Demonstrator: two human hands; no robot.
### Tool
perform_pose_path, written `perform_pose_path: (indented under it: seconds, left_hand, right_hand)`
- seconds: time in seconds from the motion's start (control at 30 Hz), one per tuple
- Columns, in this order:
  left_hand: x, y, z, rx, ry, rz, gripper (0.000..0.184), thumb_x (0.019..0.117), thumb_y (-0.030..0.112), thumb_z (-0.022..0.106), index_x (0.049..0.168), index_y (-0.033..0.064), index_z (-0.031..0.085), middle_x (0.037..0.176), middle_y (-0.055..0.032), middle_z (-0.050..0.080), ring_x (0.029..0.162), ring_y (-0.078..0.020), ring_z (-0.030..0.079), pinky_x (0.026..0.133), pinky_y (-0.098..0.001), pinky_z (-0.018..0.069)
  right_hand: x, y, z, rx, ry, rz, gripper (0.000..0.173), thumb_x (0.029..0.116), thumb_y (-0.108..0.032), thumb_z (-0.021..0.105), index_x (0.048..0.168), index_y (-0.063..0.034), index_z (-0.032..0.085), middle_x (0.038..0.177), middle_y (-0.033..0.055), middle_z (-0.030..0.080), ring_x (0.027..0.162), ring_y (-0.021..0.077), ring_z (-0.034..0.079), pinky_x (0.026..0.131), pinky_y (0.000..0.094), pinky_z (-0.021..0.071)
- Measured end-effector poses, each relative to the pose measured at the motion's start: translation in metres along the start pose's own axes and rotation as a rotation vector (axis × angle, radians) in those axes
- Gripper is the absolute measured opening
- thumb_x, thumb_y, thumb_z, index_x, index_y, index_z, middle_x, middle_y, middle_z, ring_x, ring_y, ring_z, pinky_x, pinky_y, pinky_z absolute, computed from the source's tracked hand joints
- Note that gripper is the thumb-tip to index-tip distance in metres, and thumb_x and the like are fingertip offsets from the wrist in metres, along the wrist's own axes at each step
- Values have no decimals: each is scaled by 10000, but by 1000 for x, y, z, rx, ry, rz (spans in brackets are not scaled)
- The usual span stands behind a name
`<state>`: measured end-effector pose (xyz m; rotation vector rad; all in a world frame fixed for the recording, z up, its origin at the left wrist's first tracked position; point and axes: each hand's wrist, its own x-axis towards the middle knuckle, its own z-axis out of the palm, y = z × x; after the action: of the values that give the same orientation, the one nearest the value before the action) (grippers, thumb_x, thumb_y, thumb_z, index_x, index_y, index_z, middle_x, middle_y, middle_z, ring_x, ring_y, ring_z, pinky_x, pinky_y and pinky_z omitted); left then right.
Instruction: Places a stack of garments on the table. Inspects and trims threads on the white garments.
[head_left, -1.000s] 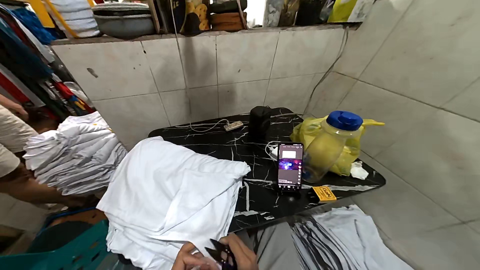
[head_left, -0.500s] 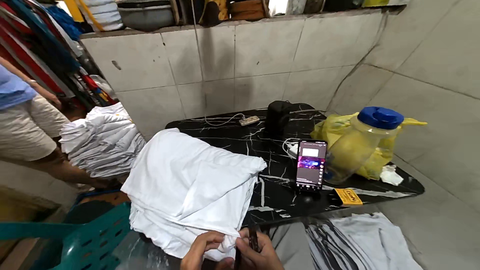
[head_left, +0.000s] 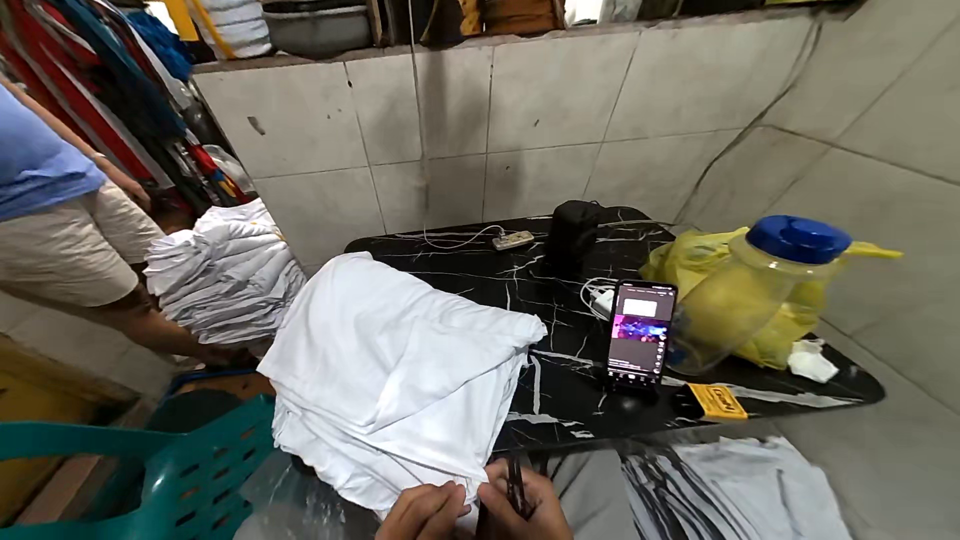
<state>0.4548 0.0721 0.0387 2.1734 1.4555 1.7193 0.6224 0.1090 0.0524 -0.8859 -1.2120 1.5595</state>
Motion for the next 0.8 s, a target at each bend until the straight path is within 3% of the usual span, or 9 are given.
perform_pose_path:
  seconds: [0.2,0.3,0.37,0.43,0.53,0.67,0.73,0.8]
  left_hand:
    - [-2,4,-12,-178,-59,-227,82,1001,96,632,957,49,683,907,-40,726,846,-45,701,802,-199,593]
    - [-2,-2,-15,-381,-164,-280,71,1027,119,601,1004,69,646,962,-52,704,890,-81,702,812,-252,607]
    - [1,-3,-17,-342,-219,-248,97,985,105,667,952,17,688,965,-100,708,955,-123,694,890,-271,583]
    - [2,-5,-15,-219,-202,-208,205,914,218,783,902,35,693,966,-91,699,969,-133,668,903,-261,553]
    - [4,0,-6,-50,-123,-185,305,870,342,824,989,83,718,983,-65,694,967,-122,638,889,-235,518]
    - [-1,3,4,-16,-11,-135,61,955,137,714,968,99,761,956,-34,691,940,-82,638,869,-183,523]
    - [-2,2,6,-70,-9,-147,88,987,127,664,944,73,718,966,-47,696,955,-84,656,890,-196,537]
    - [-1,1,8,-153,-29,-180,143,1025,167,613,946,55,651,990,-53,672,993,-58,663,922,-192,550]
  right_hand:
    - [1,4,-1,-228,21,-188,79,963,15,614,1021,34,664,793,-21,647,654,-30,566,604,156,490]
    - [1,4,-1,-268,37,-201,77,970,-1,627,1011,41,677,840,16,667,699,-6,590,639,173,506]
    - [0,1,-1,-247,43,-175,89,960,16,626,1024,37,684,868,9,690,726,-6,616,665,181,528]
    - [-1,-2,0,-177,35,-140,100,958,34,617,1035,22,680,854,-22,692,703,-16,614,649,180,531]
    - [-3,-5,1,-90,27,-79,114,964,34,608,1053,1,671,819,-47,692,641,-16,594,593,185,514]
    - [-3,-5,2,-106,20,-84,105,959,28,617,1046,6,673,798,-57,673,634,-33,571,584,169,493]
    - [-3,-2,1,-156,12,-126,94,963,18,616,1040,23,669,816,-40,666,671,-32,579,623,169,503]
    - [-3,2,1,-304,29,-225,110,964,-8,631,1034,65,676,860,38,683,735,17,619,696,197,534]
